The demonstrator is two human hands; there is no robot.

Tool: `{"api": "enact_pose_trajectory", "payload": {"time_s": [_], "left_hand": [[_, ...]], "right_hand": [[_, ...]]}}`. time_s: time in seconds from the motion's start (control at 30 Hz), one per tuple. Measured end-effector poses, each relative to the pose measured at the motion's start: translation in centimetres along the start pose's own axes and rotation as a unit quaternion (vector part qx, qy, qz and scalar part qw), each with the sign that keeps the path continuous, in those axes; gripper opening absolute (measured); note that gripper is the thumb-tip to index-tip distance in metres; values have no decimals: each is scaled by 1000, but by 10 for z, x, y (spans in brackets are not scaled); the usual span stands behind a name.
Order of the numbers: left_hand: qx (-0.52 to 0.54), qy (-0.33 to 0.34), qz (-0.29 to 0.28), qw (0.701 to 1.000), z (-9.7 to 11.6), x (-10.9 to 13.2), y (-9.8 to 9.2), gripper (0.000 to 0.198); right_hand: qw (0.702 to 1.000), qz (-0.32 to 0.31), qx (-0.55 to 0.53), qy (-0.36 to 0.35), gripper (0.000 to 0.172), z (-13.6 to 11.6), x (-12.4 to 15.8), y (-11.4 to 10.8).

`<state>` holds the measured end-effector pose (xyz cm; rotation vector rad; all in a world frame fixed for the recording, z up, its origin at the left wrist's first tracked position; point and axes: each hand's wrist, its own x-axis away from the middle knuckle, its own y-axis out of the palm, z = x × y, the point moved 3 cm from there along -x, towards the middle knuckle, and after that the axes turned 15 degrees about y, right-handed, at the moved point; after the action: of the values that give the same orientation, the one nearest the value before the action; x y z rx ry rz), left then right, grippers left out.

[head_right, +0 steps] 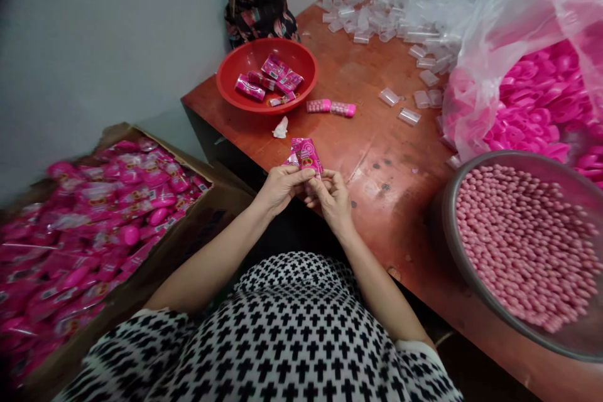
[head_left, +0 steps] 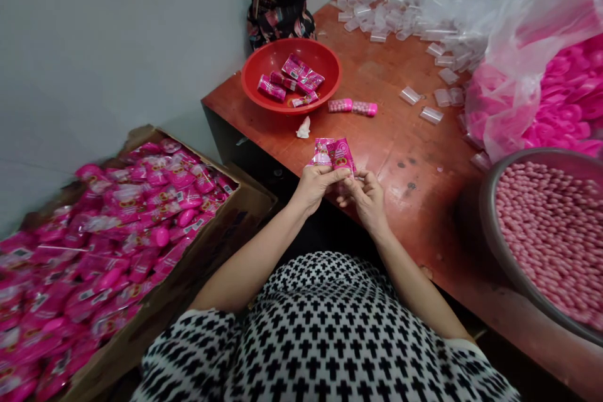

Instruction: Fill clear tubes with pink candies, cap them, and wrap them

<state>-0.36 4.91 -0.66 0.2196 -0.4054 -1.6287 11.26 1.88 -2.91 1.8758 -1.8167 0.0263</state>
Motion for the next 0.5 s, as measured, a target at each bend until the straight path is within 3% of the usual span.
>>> {"api": "enact_pose_trajectory", "payload": {"time_s": [0.13, 0.37, 0.43, 0.5], "left_hand": [[63, -3, 46, 997, 3, -1, -5, 34], [77, -30, 5, 997, -9, 12, 4, 32], [80, -17, 15, 997, -5, 19, 2, 31], [90, 35, 62, 993, 12, 26, -12, 29]], "right_hand": [[998, -41, -47, -1, 39, 2, 5, -2], [997, -12, -79, 10, 35, 2, -1, -4], [997, -22, -69, 17, 36, 0, -2, 0], [998, -38, -49, 23, 36, -1, -2, 4]]}}
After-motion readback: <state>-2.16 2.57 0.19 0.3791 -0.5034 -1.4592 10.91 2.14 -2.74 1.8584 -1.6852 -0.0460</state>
